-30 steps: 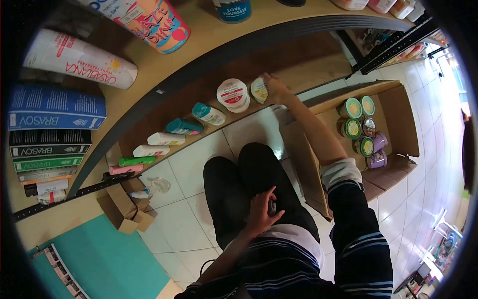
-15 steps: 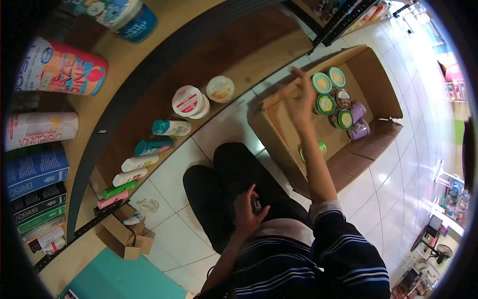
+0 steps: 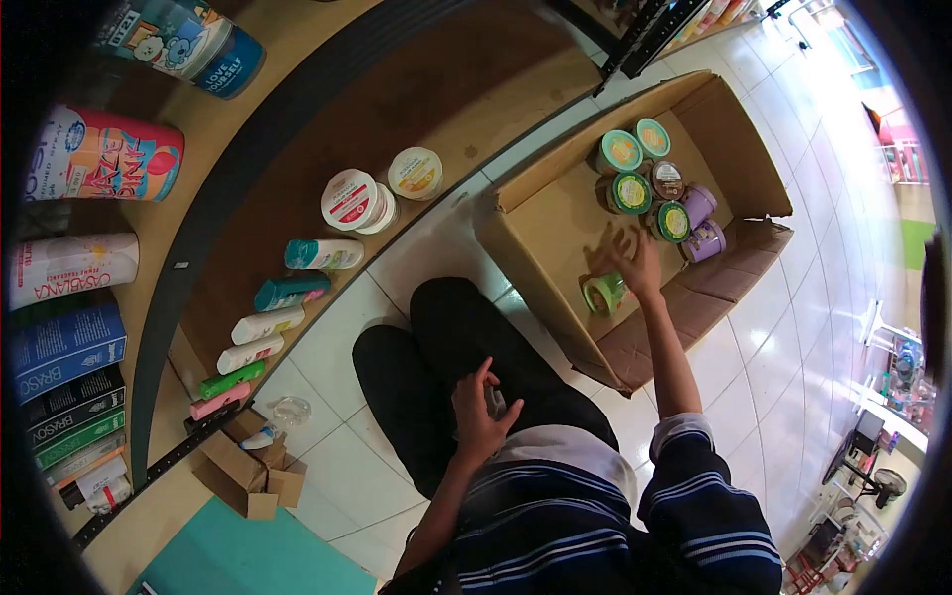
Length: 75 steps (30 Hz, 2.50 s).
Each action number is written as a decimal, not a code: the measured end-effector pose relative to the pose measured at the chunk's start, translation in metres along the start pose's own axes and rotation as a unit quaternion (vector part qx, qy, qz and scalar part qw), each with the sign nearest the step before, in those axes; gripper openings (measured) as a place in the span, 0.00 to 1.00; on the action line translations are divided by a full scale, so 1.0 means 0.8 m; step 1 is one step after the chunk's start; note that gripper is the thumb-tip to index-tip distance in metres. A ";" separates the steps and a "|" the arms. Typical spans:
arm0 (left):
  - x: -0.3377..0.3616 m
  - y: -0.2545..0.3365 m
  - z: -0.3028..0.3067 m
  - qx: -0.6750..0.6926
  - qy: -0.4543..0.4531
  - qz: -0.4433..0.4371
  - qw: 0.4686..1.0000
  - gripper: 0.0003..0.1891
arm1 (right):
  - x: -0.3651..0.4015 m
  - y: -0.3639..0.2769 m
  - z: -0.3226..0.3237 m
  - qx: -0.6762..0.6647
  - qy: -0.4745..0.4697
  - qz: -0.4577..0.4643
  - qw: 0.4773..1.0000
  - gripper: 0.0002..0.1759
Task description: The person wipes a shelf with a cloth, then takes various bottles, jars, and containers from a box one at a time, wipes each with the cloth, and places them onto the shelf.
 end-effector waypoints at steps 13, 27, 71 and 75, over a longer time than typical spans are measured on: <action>-0.003 0.004 0.002 -0.001 0.002 -0.008 1.000 0.37 | -0.148 0.035 0.012 -0.001 0.181 -0.093 0.979 0.32; -0.004 0.003 -0.002 -0.015 -0.010 0.010 1.000 0.36 | -0.117 0.144 0.005 0.016 0.044 -0.079 0.996 0.35; -0.001 -0.003 0.000 -0.023 -0.003 -0.009 1.000 0.36 | -0.127 0.049 0.019 0.096 0.160 -0.063 0.980 0.31; 0.001 -0.003 0.002 -0.019 0.009 -0.025 0.999 0.36 | -0.151 0.050 0.035 0.081 -0.039 -0.152 0.984 0.38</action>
Point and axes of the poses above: each hand's wrist, its own x-axis away from the middle knuckle, its own z-axis out of the back of the hand, y = z × x, the point moved 4 cm from there along -x, towards the middle knuckle, and after that the axes turned 13 degrees about -z, right-handed, at the moved point
